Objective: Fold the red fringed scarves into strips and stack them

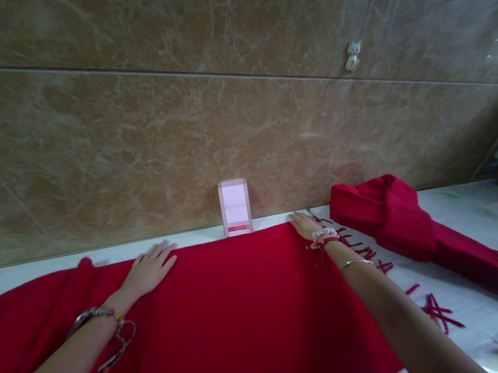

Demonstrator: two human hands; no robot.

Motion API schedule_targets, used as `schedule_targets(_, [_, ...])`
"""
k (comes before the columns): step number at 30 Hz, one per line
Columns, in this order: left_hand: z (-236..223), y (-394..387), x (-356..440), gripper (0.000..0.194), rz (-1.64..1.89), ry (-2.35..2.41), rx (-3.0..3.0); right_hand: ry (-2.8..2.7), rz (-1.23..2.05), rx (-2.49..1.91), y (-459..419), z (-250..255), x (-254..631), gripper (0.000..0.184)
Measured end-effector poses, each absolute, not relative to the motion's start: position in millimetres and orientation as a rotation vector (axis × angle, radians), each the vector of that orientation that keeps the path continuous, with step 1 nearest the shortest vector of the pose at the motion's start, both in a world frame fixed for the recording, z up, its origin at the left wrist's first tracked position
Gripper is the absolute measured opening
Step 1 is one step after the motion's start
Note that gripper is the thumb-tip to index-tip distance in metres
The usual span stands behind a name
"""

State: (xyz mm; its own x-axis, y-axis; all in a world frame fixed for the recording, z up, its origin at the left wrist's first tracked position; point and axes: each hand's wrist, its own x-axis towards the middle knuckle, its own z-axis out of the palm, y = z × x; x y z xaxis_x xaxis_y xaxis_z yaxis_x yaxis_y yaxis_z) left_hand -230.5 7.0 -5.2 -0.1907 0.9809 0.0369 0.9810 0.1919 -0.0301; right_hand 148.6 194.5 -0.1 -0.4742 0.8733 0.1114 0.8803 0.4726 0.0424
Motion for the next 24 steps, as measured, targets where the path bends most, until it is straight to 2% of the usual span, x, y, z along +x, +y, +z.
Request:
schedule_targets(8, [-17,9,-242,0.049,-0.054,-2.296,-1.982,-2.416,-0.336,-1.806,159,8,155,0.031])
schedule_targets(24, [-20,13,-244,0.048,-0.104,-2.309,-1.967,-2.027,-0.301,-2.201,168,29,145,0.029])
